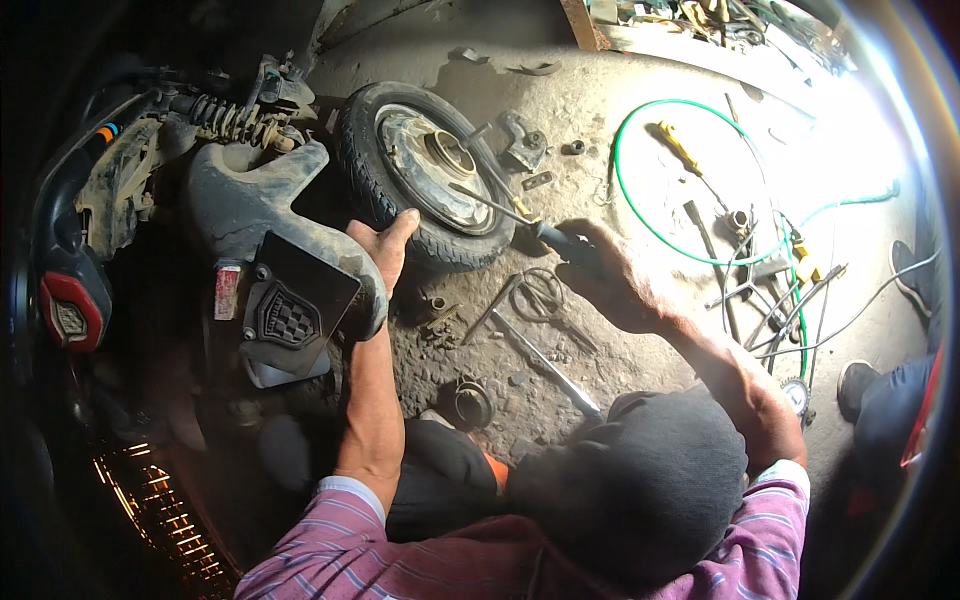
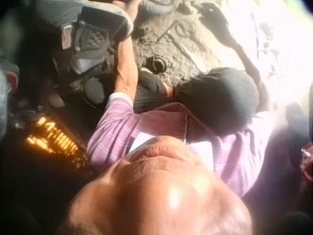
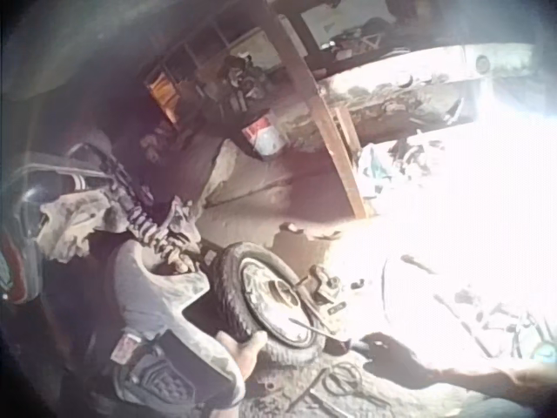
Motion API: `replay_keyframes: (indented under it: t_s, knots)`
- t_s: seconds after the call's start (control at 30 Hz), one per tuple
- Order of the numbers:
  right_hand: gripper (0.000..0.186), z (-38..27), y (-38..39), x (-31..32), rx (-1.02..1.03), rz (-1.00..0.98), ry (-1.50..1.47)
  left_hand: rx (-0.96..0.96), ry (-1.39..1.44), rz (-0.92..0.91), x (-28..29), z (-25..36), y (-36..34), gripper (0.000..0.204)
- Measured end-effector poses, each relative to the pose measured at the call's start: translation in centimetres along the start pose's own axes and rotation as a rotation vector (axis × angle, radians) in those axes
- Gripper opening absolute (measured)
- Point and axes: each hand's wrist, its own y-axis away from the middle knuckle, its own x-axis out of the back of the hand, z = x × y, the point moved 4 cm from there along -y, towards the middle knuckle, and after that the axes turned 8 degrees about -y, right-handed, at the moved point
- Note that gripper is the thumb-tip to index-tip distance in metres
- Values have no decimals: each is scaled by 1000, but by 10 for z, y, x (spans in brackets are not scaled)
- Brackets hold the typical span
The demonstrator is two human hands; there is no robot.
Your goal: The person sits on the floor and uses a screwdriver and wrench to remove bolts from the rear wheel of a motorcycle. They manipulate the wheel hub and axle area, then reposition the wheel and continue adjusting components.
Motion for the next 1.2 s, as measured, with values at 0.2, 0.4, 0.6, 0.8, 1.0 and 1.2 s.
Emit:
replay_keyframes:
  t_s: [0.2, 0.4, 0.6, 0.8, 1.0, 1.2]
  knots:
    - [36, -76, -33, -3, 218, -1, 135, -352, 471, 156, 1, 22, 9, 54]
    - [38, -121, -65, -18, 687, 125, 556, 68, -99, 153, 7, 31, 23, 105]
    - [26, -145, -69, -42, 496, -39, 1099, 51, -92, 67, -9, 5, 1, 100]
    - [12, -191, -61, -90, 1011, -50, 1572, 15, -296, 82, 1, 2, 10, 63]
    - [18, -199, -101, -82, 492, -350, 1314, -15, -146, -9, 14, 19, 25, 47]
    - [25, -108, -110, -31, 638, -197, 802, -776, -414, 773, 13, 5, 29, 58]
